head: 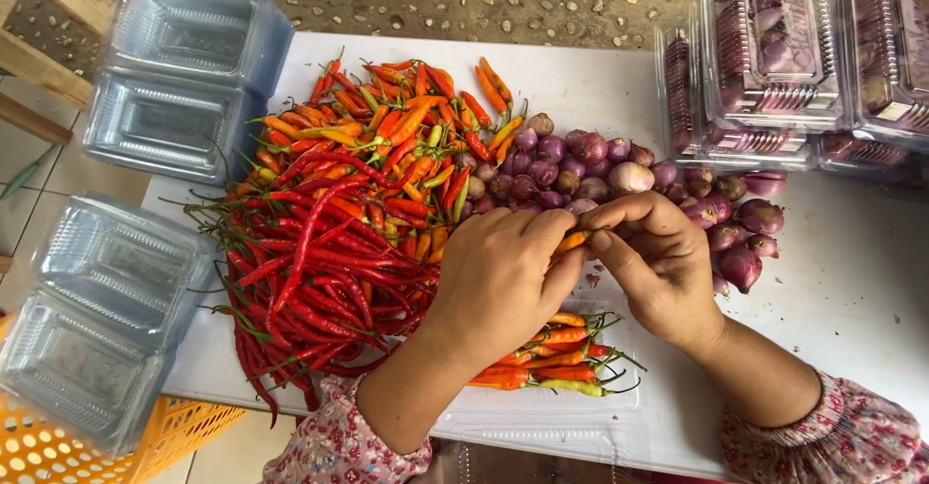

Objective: Packing red chili peppers, orange chili peppers, and shallots into small clear plastic containers.

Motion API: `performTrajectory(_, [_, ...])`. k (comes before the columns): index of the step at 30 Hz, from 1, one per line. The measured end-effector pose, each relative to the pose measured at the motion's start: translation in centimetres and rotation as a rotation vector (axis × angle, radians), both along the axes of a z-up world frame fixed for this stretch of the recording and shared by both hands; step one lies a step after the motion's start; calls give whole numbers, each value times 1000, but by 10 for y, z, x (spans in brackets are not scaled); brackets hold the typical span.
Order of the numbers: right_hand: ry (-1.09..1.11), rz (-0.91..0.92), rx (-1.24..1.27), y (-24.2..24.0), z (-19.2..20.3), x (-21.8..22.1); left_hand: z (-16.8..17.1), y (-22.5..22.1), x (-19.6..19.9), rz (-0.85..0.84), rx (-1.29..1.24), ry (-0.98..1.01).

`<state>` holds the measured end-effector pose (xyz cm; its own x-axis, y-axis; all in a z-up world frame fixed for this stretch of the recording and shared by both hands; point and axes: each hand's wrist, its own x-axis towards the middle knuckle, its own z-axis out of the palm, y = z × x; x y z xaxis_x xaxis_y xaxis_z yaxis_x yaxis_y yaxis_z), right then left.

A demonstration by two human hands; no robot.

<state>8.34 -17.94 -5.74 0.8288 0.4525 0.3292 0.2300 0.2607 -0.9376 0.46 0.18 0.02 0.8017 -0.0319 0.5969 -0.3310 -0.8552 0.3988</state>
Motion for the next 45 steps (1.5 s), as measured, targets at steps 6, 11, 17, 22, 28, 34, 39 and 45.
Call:
performTrajectory(6, [-43, -19, 1, 7, 5, -8, -13, 5, 0, -65, -47, -67])
performTrajectory(11, [-19, -19, -14, 7, 5, -14, -19, 5, -2, -80, -45, -86])
performTrajectory(17, [-47, -28, -31, 8, 3, -13, -17, 6, -3, -84, -35, -78])
performTrajectory(22, [-73, -26, -47, 6, -1, -13, -16, 5, -4, -75, -44, -86])
performTrajectory(28, [-85, -32, -37, 6, 1, -14, -19, 4, -4, -87, -67, -108])
performTrajectory(34, [-113, -33, -62, 5, 2, -14, -18, 3, -5, -83, -76, -158])
performTrajectory(39, [-122, -9, -123, 2, -2, -9, -26, 5, -5, -89, -16, -184])
performTrajectory(45, [-159, 12, -176, 3, 1, -9, -28, 3, -5, -88, -3, -193])
